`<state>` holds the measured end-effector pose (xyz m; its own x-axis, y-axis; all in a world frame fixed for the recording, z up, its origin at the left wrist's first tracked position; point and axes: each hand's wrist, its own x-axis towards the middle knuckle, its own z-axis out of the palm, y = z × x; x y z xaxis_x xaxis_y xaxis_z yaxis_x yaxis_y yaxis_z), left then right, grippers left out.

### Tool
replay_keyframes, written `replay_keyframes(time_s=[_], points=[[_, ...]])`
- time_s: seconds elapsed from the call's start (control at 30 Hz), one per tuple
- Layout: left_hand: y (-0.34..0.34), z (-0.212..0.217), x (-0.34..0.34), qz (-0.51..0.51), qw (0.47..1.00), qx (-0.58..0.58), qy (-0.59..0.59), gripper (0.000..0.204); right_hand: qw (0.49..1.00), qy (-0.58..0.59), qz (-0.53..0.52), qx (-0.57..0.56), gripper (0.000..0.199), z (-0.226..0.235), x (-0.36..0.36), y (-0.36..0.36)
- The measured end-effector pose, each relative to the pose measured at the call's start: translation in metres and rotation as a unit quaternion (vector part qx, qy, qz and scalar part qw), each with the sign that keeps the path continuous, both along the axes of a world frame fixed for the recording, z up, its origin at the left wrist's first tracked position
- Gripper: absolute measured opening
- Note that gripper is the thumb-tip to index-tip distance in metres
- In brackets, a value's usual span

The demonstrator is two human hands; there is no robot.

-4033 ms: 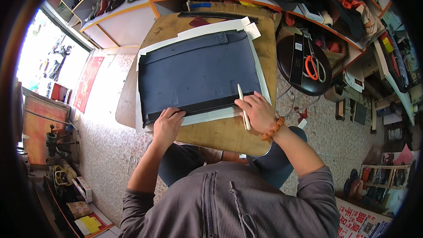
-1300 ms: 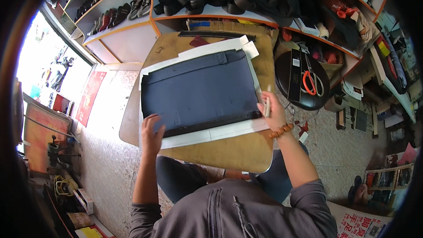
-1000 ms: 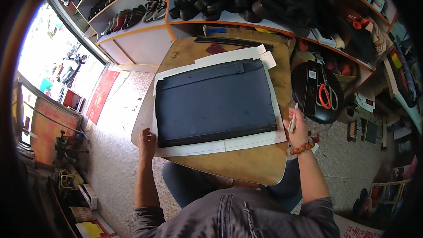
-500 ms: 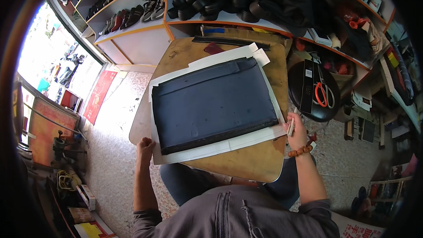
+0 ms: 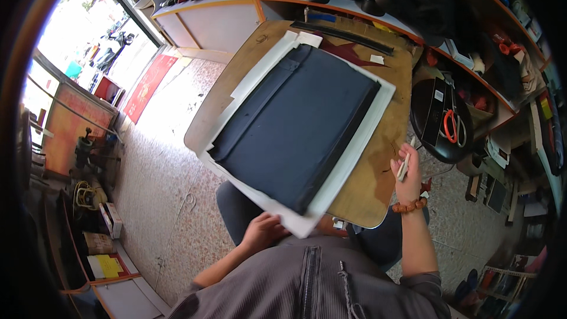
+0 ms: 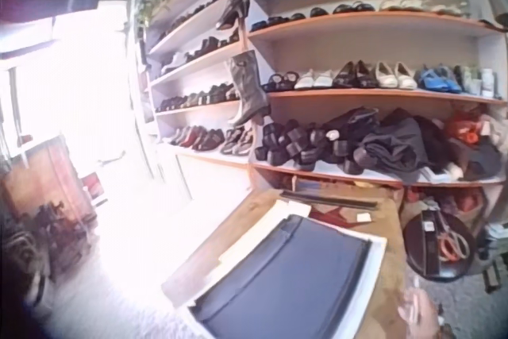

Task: The person traces a rectangular outline on a white sheet using a dark rectangular object as a template, then uses scissors to cut along the traced lines. The person handles the template, white sheet, and scissors throughout the process.

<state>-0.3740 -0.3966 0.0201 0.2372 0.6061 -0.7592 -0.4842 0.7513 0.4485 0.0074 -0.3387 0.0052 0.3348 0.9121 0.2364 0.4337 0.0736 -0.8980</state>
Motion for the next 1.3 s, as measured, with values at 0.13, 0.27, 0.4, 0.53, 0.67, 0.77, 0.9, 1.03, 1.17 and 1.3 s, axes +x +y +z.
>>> replay_keyframes(time_s=[0.13, 0.27, 0.4, 0.53, 0.67, 0.77, 0.9, 1.03, 1.17, 1.3], points=[[0.031, 0.044, 0.039, -0.539, 0.742, 0.396, 0.051, 0.029, 0.999, -0.035, 0.012, -0.012, 0.049, 0.006, -0.003, -0.003], [0.075, 0.067, 0.009, -0.480, 0.666, 0.544, 0.177, 0.024, 0.999, -0.010, -0.030, -0.029, 0.048, 0.011, 0.005, -0.030], [0.225, 0.039, -0.059, -0.186, 0.687, 0.514, 0.478, 0.026, 0.997, -0.006, -0.053, -0.047, 0.044, 0.020, -0.016, -0.080], [0.321, -0.003, -0.092, -0.121, 0.623, 0.402, 0.660, 0.054, 0.989, -0.140, -0.046, -0.013, 0.042, 0.031, -0.060, -0.113], [0.360, -0.030, -0.084, -0.148, 0.642, 0.340, 0.671, 0.050, 0.988, -0.147, 0.038, 0.016, 0.047, 0.040, -0.082, -0.115], [0.373, -0.044, -0.092, -0.163, 0.687, 0.301, 0.641, 0.036, 0.988, -0.149, 0.035, 0.020, 0.046, 0.046, -0.084, -0.110], [0.364, -0.065, -0.115, -0.070, 0.630, 0.319, 0.705, 0.028, 0.990, -0.138, 0.030, 0.027, 0.045, 0.048, -0.081, -0.101], [0.320, -0.065, -0.154, 0.042, 0.731, 0.261, 0.630, 0.018, 0.990, -0.134, 0.037, 0.029, 0.045, 0.048, -0.072, -0.093], [0.249, -0.049, -0.182, 0.155, 0.833, 0.261, 0.463, 0.015, 0.988, -0.149, 0.034, 0.035, 0.045, 0.047, -0.064, -0.081], [0.170, -0.032, -0.145, 0.211, 0.919, 0.217, 0.252, 0.014, 0.989, -0.146, 0.016, 0.029, 0.044, 0.045, -0.055, -0.070]])
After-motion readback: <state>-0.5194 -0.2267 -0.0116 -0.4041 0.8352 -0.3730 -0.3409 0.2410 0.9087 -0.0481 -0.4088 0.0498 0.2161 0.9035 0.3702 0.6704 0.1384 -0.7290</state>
